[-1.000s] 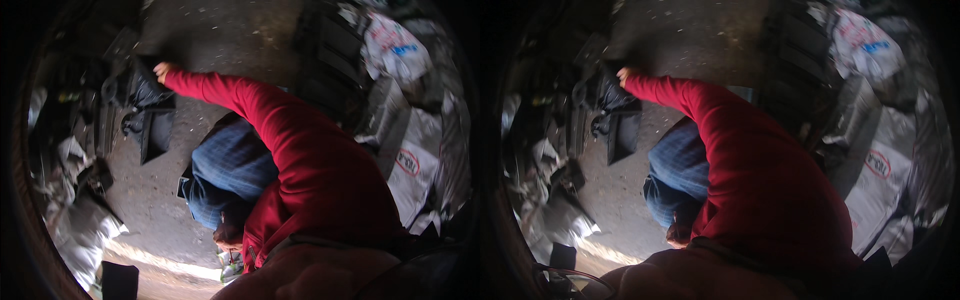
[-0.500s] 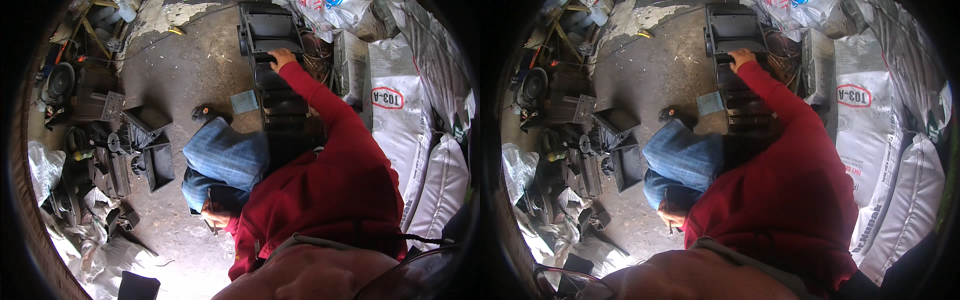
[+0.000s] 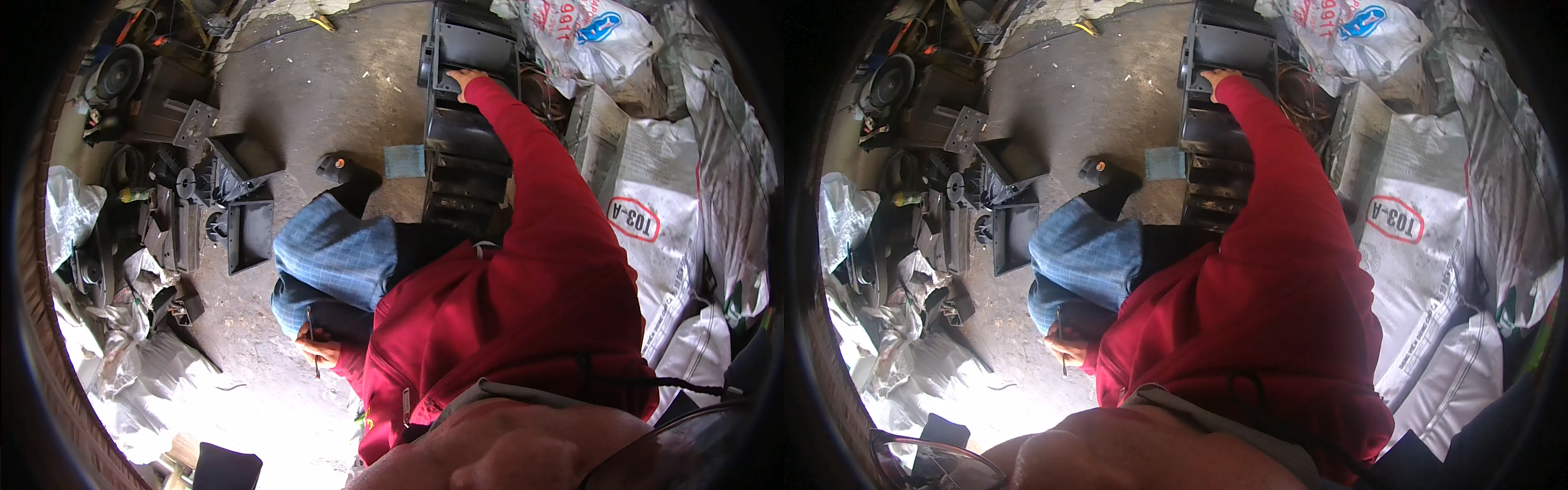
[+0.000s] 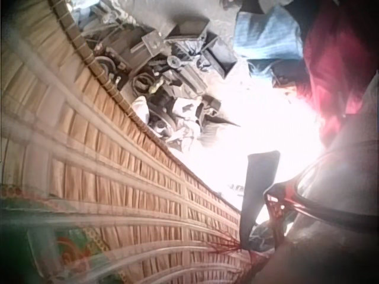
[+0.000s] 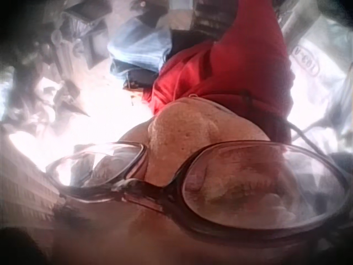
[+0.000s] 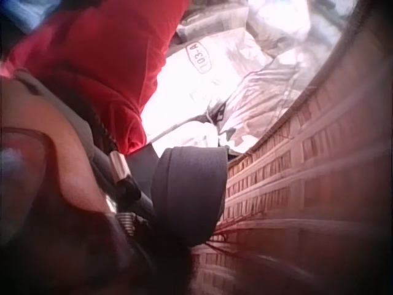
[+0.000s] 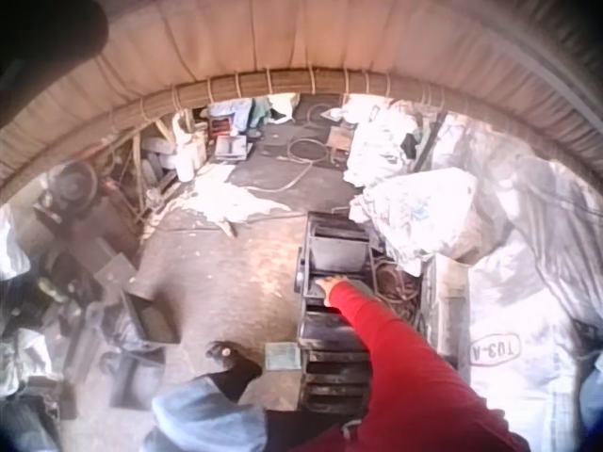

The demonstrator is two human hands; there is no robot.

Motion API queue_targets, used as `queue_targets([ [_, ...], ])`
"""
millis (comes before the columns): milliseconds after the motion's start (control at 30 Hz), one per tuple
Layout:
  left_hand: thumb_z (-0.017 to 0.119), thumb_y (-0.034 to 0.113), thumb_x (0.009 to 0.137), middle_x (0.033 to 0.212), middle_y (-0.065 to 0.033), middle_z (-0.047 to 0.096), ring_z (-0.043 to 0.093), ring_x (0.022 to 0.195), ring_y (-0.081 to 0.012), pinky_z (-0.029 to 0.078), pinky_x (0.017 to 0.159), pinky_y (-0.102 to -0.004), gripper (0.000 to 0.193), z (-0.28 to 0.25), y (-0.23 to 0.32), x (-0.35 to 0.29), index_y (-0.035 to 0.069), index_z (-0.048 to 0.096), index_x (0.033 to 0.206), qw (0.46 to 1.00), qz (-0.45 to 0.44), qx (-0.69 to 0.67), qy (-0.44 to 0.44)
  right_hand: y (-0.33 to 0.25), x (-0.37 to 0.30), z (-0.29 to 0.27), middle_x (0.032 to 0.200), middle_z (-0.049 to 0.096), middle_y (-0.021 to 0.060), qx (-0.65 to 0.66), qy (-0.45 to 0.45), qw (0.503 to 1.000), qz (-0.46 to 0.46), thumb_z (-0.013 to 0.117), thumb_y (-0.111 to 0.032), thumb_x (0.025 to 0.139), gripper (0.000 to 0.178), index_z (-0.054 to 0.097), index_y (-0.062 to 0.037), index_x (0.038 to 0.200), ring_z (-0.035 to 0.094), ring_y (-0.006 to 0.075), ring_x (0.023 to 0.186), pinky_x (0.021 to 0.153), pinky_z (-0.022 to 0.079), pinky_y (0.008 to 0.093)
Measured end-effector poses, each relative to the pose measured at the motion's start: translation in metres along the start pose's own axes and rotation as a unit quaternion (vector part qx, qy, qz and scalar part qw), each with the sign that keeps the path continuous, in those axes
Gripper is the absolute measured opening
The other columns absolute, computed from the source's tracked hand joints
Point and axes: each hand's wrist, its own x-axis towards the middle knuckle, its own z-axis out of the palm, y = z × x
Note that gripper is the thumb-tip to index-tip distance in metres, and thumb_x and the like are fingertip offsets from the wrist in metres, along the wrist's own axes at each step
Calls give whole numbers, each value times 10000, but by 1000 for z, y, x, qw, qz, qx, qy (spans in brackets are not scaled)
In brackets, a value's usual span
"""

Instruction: The person sits on the floor and assembles a metal frame by inserting and tightening screws with a screwdriver. They handle multiple metal components, aligning and securing them together.

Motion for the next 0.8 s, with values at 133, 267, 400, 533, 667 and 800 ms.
queue_targets([
  [133,397,397,1057,766,-55,633,451,534,-82,311,473,-217,508,-9,6,-2,1,676,902,999,-12,33,1,-15,1,-10,1532,373,121,-30,-72,997,-19,750,-314,737,950,247,-310,1543,431,338,1361,1078,368,536],
  [267,400,389,1057,767,-55,633,457,536,-87,317,477,-223,502,5,10,0,0,675,901,1000,-2,13,-14,4,35,5,1558,343,147,152,-27,981,114,662,-646,741,1009,252,-217,1557,372,360,1405,1155,281,497],
  [400,402,381,1058,767,-54,633,462,538,-92,323,482,-228,496,-3,13,-4,-2,674,899,999,17,33,-2,-58,56,-32,1435,518,82,211,-11,946,247,624,-723,769,795,569,-180,1346,436,324,1351,1067,380,490],
  [533,405,373,1059,768,-53,633,467,541,-97,329,487,-234,490,9,9,4,-4,674,898,998,44,31,-20,-59,73,-20,1272,637,51,219,59,917,327,645,-572,828,604,595,-189,1293,504,293,1280,1017,415,463],
  [667,417,306,1063,766,-49,633,474,544,-99,336,491,-243,431,2,0,-1,-12,662,907,999,42,26,-12,-36,73,-25,1253,646,97,241,130,899,342,643,-519,829,536,636,-159,1226,601,310,1163,950,474,468],
  [800,447,305,1051,750,-53,634,481,541,-67,340,492,-218,406,-7,8,-14,-6,664,906,1000,8,17,-2,10,19,-80,1120,680,213,298,273,872,275,641,-493,803,529,683,-53,1094,659,371,1032,920,505,462],
])
